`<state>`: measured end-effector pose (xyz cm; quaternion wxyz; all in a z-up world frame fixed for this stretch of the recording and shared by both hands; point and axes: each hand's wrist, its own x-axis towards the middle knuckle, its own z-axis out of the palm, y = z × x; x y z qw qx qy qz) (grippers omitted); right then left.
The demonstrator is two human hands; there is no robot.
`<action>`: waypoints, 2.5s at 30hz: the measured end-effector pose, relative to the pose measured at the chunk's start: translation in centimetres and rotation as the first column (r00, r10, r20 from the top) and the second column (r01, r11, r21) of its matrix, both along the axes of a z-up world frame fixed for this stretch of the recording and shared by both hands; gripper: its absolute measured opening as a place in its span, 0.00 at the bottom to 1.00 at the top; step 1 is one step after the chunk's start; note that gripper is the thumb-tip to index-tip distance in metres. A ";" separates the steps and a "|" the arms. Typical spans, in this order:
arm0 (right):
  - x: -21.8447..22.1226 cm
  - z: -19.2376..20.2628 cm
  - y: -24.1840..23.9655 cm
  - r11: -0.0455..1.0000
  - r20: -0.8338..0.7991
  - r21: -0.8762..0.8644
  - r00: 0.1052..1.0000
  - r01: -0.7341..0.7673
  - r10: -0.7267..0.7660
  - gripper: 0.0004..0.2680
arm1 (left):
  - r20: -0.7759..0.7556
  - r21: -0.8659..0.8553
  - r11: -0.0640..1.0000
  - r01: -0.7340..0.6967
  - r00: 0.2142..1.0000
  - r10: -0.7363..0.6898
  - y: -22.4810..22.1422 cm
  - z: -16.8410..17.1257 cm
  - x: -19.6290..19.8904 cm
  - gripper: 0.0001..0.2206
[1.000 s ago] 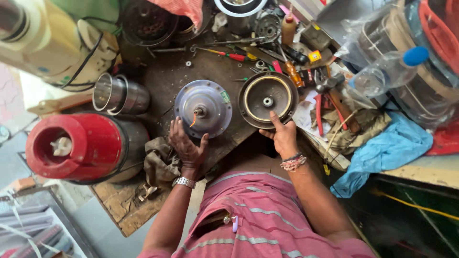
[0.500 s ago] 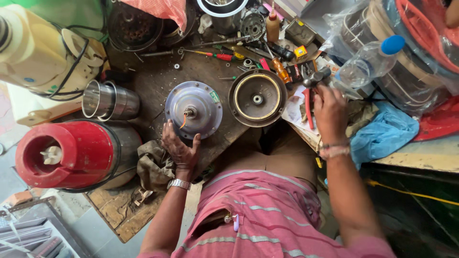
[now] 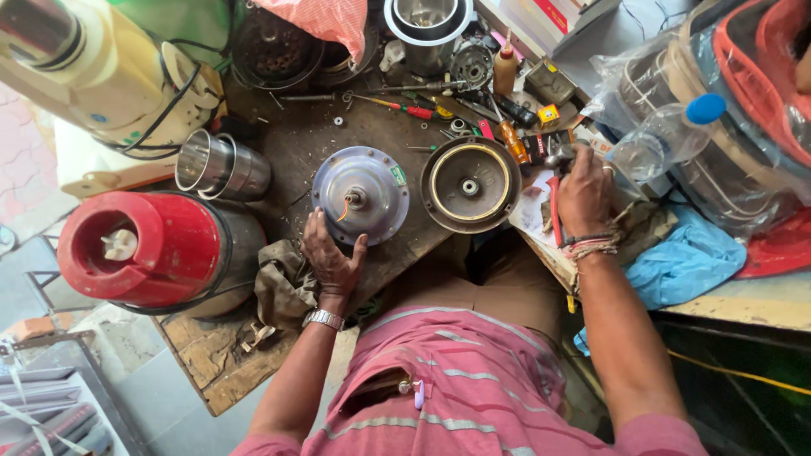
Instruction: The person disassembles a small electric motor, removes the rotor, and uses a screwdriver and hammer to adjust components on the stator. They then reassemble the motor by placing the rotor back into the housing and securing the cover.
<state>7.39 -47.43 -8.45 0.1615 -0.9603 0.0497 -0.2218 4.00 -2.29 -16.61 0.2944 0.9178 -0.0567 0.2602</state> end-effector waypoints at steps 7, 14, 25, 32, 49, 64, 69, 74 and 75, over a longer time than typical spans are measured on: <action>3.6 6.3 4.1 0.953 0.167 0.197 0.966 -0.231 0.199 0.18 | -0.071 0.028 1.000 -0.003 0.997 0.005 -0.6 1.7 1.4 0.48; 5.5 13.5 5.5 0.674 0.259 0.563 0.877 -0.478 0.405 0.15 | -0.174 0.054 0.998 0.011 0.985 -0.001 -1.2 3.0 5.7 0.52; -0.4 7.6 18.6 0.437 -0.214 0.899 0.851 -0.020 0.480 0.09 | -0.458 0.219 0.975 0.042 0.887 0.065 -2.7 6.3 8.6 0.57; 0.0 9.9 19.7 0.311 0.289 0.855 0.879 -0.415 0.379 0.09 | -0.464 0.176 0.982 0.074 0.885 0.017 -2.0 6.3 8.4 0.56; 0.3 12.5 19.8 0.375 0.350 0.790 0.859 -0.486 0.374 0.13 | -0.479 0.062 0.997 0.054 0.878 -0.018 -1.3 5.6 8.9 0.57; 1.0 4.4 21.0 0.834 -0.320 0.494 0.839 -0.248 0.439 0.15 | -0.538 0.169 0.985 -0.037 0.834 0.124 -2.9 8.3 5.6 0.57; 0.2 3.3 20.9 0.816 -0.390 0.560 0.824 -0.142 0.411 0.15 | -0.636 0.241 0.970 0.015 0.757 0.146 -1.4 9.3 4.4 0.55; 0.1 3.8 21.2 0.677 -0.408 0.736 0.805 0.010 0.432 0.12 | -0.487 0.303 0.928 0.216 0.872 -0.044 -0.6 9.0 8.2 0.59; 0.0 4.1 21.3 0.639 -0.409 0.768 0.799 0.040 0.442 0.12 | -0.534 0.241 0.940 0.240 0.842 -0.078 -0.6 8.7 8.9 0.61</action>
